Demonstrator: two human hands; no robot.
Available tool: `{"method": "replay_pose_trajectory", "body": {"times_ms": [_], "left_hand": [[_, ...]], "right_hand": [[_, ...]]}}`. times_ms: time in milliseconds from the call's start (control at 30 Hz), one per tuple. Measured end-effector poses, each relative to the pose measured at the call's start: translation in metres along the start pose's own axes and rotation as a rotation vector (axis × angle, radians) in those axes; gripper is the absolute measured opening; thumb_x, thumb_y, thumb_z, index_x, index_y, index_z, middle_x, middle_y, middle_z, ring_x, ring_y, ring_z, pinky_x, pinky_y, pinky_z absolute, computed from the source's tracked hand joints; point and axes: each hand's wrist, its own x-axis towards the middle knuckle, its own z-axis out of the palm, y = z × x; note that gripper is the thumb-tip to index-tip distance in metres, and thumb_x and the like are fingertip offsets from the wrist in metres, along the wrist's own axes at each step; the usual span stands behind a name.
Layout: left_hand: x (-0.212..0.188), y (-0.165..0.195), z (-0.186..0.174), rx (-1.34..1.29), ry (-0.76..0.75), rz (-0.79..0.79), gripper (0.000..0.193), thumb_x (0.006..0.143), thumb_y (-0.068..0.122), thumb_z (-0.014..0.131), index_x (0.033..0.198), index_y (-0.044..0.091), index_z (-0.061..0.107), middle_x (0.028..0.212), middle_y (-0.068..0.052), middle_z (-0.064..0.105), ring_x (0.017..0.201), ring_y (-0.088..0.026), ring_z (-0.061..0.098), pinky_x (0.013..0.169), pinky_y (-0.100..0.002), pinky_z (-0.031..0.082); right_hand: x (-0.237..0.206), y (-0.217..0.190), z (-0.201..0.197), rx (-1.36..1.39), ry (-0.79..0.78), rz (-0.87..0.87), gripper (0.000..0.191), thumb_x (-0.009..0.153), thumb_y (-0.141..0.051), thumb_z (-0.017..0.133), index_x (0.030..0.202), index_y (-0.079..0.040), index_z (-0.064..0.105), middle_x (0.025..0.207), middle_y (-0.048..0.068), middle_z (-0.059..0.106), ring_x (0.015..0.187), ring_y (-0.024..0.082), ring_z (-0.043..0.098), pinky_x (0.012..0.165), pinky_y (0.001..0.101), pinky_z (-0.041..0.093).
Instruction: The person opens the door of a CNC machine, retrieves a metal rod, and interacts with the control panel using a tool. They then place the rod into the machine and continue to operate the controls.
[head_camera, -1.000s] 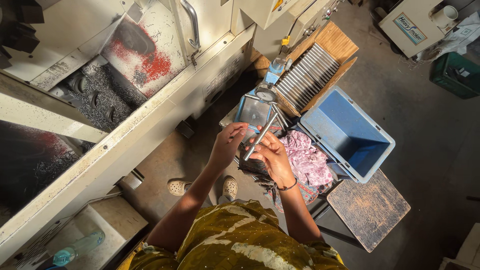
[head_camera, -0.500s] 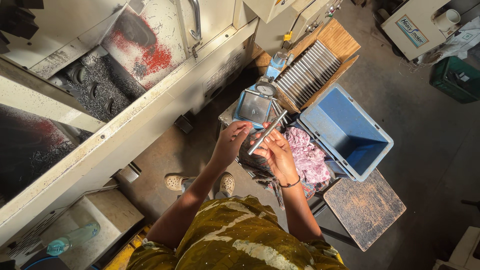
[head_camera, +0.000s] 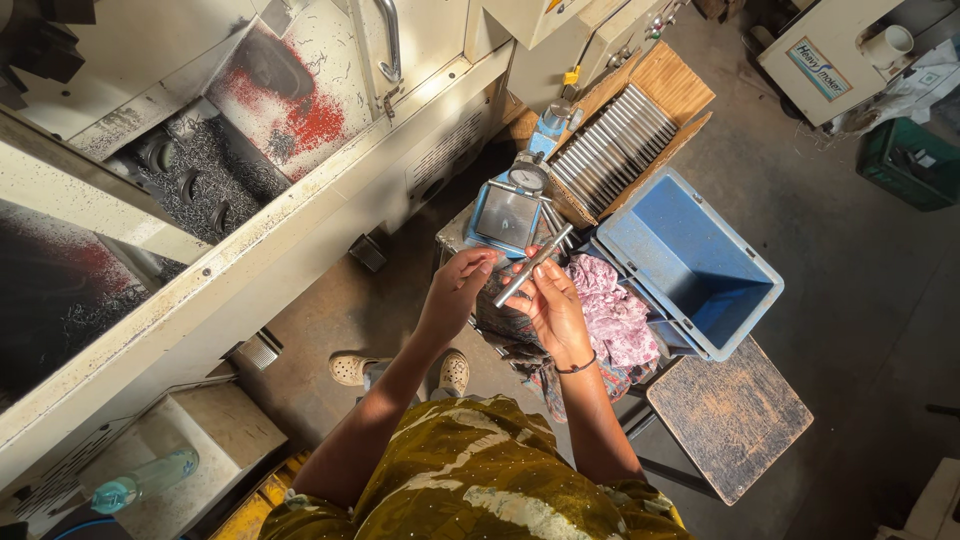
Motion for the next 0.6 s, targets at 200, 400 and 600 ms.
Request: {"method": "replay_pose_trajectory", "body": {"times_ms": [200, 400, 600], "left_hand": [[0.017, -0.041, -0.012, 0.124, 0.213, 0.070, 0.033, 0.102, 0.018, 0.061, 0.132, 0.004, 0.058, 0.124, -0.013, 0.069, 0.116, -0.019, 0.067, 0.096, -0.030, 0.052], [0.006, -0.103, -0.007, 0.084, 0.310, -0.039, 0.034, 0.101, 0.019, 0.062, 0.132, 0.007, 0.058, 0.123, -0.011, 0.070, 0.108, -0.018, 0.068, 0.087, -0.029, 0.051], [-0.033, -0.147, 0.000, -0.259, 0.383, -0.177, 0.035, 0.100, 0.020, 0.060, 0.132, 0.006, 0.056, 0.117, -0.009, 0.070, 0.100, -0.014, 0.066, 0.077, -0.030, 0.056]], "right_hand": [[0.020, 0.033, 0.000, -0.196, 0.128, -0.024, 0.030, 0.100, -0.006, 0.061, 0.130, -0.007, 0.054, 0.110, 0.012, 0.070, 0.102, 0.023, 0.072, 0.085, 0.0376, 0.066], [0.054, 0.063, -0.012, -0.494, 0.295, -0.405, 0.019, 0.104, -0.011, 0.064, 0.118, -0.007, 0.052, 0.106, 0.007, 0.068, 0.088, 0.013, 0.063, 0.072, 0.0275, 0.055], [0.102, 0.063, -0.036, -0.831, 0.287, -0.640, 0.021, 0.109, -0.011, 0.061, 0.123, -0.004, 0.046, 0.112, 0.010, 0.064, 0.101, 0.015, 0.062, 0.090, 0.0296, 0.054]]}}
